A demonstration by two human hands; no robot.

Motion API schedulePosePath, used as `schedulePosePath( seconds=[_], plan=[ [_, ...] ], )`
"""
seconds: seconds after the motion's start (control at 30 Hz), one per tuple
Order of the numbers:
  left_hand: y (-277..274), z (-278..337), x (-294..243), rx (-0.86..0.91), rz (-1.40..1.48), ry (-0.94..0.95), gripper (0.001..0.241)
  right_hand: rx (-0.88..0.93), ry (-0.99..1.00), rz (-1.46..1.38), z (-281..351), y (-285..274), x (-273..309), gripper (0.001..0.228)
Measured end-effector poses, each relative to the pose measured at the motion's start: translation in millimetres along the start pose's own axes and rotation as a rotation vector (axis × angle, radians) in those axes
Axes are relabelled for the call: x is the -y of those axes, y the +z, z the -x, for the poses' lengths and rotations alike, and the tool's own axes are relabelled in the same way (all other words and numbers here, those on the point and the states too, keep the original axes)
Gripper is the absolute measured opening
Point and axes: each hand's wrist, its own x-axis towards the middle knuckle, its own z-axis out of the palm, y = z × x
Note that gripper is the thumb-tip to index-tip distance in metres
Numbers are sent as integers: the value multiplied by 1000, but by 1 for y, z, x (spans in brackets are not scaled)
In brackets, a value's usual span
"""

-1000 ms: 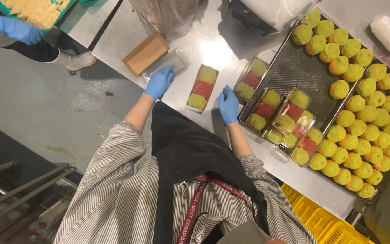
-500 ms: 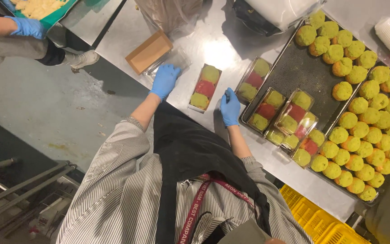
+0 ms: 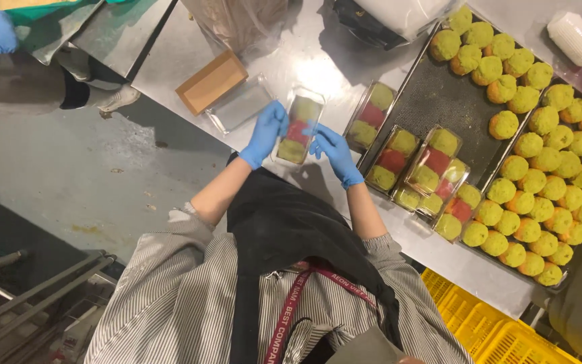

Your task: The person places green and red pastries into plastic containers, closes the lids, and sets the containers into a yellow basket.

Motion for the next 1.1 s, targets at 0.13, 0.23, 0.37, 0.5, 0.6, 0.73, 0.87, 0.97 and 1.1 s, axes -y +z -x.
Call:
schedulePosePath(
  seconds=[0.13,0.23,0.37,0.5,0.6,0.73,0.87,0.97,1.1],
  plan=[
    [5,20,40,-133,-564,225,23,25,85,-78,10,4,-48,39],
    [7,32,38,-268,-864,238,20,-83,107,-80,8,6,-104,38],
    [7,28,47,-311,-935,213,20,-169,101,-48,-2,11,-132,38],
    [1,21,38,-377,-965,276,19,-284,40,-26,-9,7,-137,36],
    [-43,33,72,-414,-965,296,20,-303,80,-19,4,1,-147,35],
    [-90,72,133,-291,-984,96,16,-145,218,28,24,1,-164,38],
    [-81,89,140,-157,-385,-155,27,-64,192,26,23,15,-166,42],
    [-58,96,116,-172,-448,-173,34,-76,186,8,22,20,-168,42],
    [-46,94,93,-273,-604,-10,33,-114,215,-95,18,20,-180,43]
  ],
)
